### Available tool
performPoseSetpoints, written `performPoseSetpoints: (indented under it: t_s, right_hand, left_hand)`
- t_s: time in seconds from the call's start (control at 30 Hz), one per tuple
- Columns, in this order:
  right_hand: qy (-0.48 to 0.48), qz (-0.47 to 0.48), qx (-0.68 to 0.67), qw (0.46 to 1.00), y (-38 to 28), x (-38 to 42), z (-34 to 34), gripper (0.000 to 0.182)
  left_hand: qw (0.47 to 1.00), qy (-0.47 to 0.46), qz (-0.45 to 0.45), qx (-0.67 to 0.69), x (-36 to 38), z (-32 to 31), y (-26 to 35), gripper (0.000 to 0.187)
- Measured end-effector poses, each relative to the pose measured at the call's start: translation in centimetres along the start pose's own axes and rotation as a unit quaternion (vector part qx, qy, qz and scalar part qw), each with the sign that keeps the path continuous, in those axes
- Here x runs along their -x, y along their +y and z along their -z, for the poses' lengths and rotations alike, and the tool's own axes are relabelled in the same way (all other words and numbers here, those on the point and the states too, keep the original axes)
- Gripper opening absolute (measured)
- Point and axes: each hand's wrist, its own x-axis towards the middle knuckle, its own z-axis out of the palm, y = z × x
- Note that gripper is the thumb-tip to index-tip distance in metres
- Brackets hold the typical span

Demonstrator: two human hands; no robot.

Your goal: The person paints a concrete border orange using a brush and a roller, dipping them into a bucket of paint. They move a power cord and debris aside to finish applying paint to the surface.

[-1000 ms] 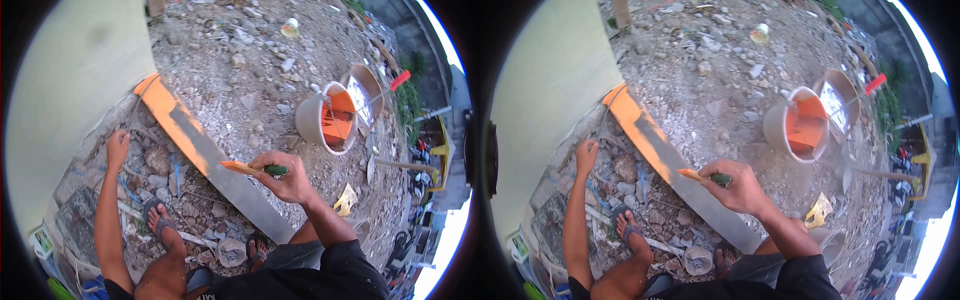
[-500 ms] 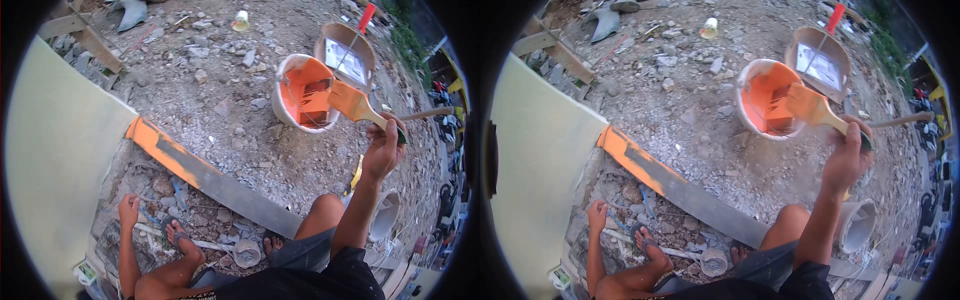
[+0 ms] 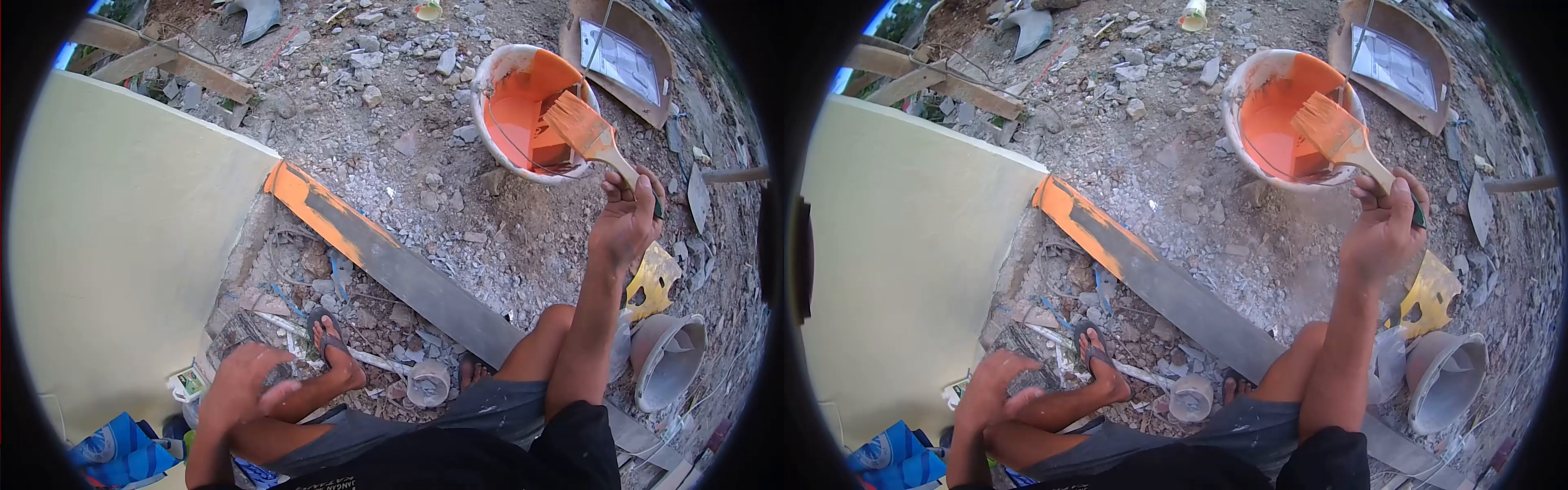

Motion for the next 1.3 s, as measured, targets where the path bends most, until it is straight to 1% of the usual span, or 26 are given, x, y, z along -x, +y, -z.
performPoseSetpoints:
  t_s: [0.07,0.1,0.13,0.17,0.2,0.27,0.3,0.33,0.4,0.43,0.47,0.53,0.6,0.63,0.67,0.73,0.77,0.83,0.87,0.93,0.97,1.03,1.17,1.23,1.3]
  right_hand:
    - [0.008,-0.002,-0.012,1.000,0.2,-0.2,0.1,0.021]
    - [0.011,-0.007,-0.022,1.000,0.4,-0.2,0.2,0.021]
    - [0.013,-0.009,-0.031,0.999,0.6,-0.3,0.1,0.020]
    - [0.017,-0.009,-0.043,0.999,0.7,-0.3,-0.1,0.021]
    - [0.017,0.010,-0.034,0.999,0.8,-0.3,-0.2,0.021]
    - [0.016,0.012,-0.054,0.998,0.7,-0.4,0.0,0.020]
    - [0.017,0.027,-0.044,0.999,0.5,-0.5,0.2,0.020]
    - [0.017,0.037,-0.040,0.998,0.4,-0.7,0.3,0.019]
    - [0.011,0.054,-0.036,0.998,0.3,-1.1,0.3,0.018]
    - [0.011,0.070,0.003,0.997,0.2,-1.3,0.4,0.017]
    - [0.013,0.084,0.043,0.995,0.2,-1.3,0.5,0.016]
    - [0.005,0.095,0.069,0.993,0.1,-1.6,0.4,0.016]
    - [-0.035,0.089,0.196,0.976,0.2,-2.4,-0.1,0.014]
    - [-0.060,0.054,0.234,0.969,0.0,-3.0,-0.5,0.012]
    - [-0.061,0.058,0.234,0.968,0.1,-3.7,-1.3,0.012]
    - [-0.090,-0.011,0.364,0.927,0.5,-5.4,-3.2,0.015]
    - [-0.092,-0.007,0.363,0.927,1.0,-6.4,-4.2,0.015]
    - [-0.157,-0.052,0.497,0.852,2.8,-8.1,-5.5,0.021]
    - [-0.157,-0.048,0.497,0.852,4.6,-8.9,-5.6,0.021]
    - [-0.201,-0.033,0.533,0.821,8.6,-10.2,-5.1,0.025]
    - [-0.200,-0.030,0.534,0.821,9.0,-10.0,-5.4,0.025]
    - [-0.205,-0.067,0.566,0.795,9.9,-10.1,-6.0,0.025]
    - [-0.216,-0.070,0.569,0.791,10.5,-10.2,-7.2,0.024]
    - [-0.230,-0.117,0.575,0.776,11.0,-10.8,-7.5,0.024]
    - [-0.242,-0.106,0.573,0.776,12.6,-11.1,-7.0,0.024]
  left_hand:
    - [0.993,-0.066,0.006,0.093,-0.7,-3.2,0.5,0.039]
    - [0.994,-0.069,0.004,0.091,-1.4,-5.6,0.3,0.039]
    - [0.996,-0.081,0.000,0.041,-2.4,-8.1,-0.1,0.038]
    - [0.996,-0.090,-0.010,-0.008,-3.0,-9.7,-0.2,0.039]
    - [0.996,-0.087,-0.030,-0.005,-3.1,-10.1,0.1,0.039]
    - [0.979,-0.195,-0.021,-0.058,-3.2,-10.1,0.8,0.040]
    - [0.969,-0.247,-0.001,-0.003,-3.7,-9.5,1.3,0.043]
    - [0.969,-0.245,-0.016,-0.003,-4.0,-9.2,1.6,0.043]
    - [0.987,-0.155,-0.021,0.026,-3.9,-9.1,2.0,0.046]
    - [0.988,-0.151,-0.007,-0.005,-3.9,-8.9,1.9,0.051]
    - [0.989,-0.147,-0.012,-0.002,-3.8,-8.6,1.9,0.051]
    - [0.991,-0.133,0.009,-0.011,-3.8,-8.1,1.9,0.054]
    - [0.991,-0.132,0.006,-0.003,-3.9,-7.8,2.0,0.056]
    - [0.992,-0.125,-0.002,-0.002,-3.8,-7.9,1.9,0.056]
    - [0.993,-0.118,-0.008,-0.001,-3.7,-7.9,1.8,0.056]
    - [0.993,-0.111,-0.025,-0.013,-3.7,-7.7,2.0,0.055]
    - [0.993,-0.109,-0.038,-0.025,-3.6,-7.7,2.2,0.055]
    - [0.993,-0.100,-0.049,-0.027,-3.5,-7.8,2.2,0.054]
    - [0.993,-0.094,-0.060,-0.031,-3.5,-7.8,2.2,0.053]
    - [0.994,-0.087,-0.062,-0.028,-3.4,-7.6,2.5,0.052]
    - [0.994,-0.084,-0.062,-0.026,-3.4,-7.4,2.6,0.051]
    - [0.994,-0.086,-0.061,-0.027,-3.4,-7.5,2.5,0.051]
    - [0.994,-0.096,-0.047,-0.028,-3.1,-7.6,2.4,0.051]
    - [0.995,-0.092,-0.043,-0.023,-2.8,-7.5,2.7,0.052]
    - [0.995,-0.084,-0.040,-0.019,-2.7,-7.6,2.7,0.052]
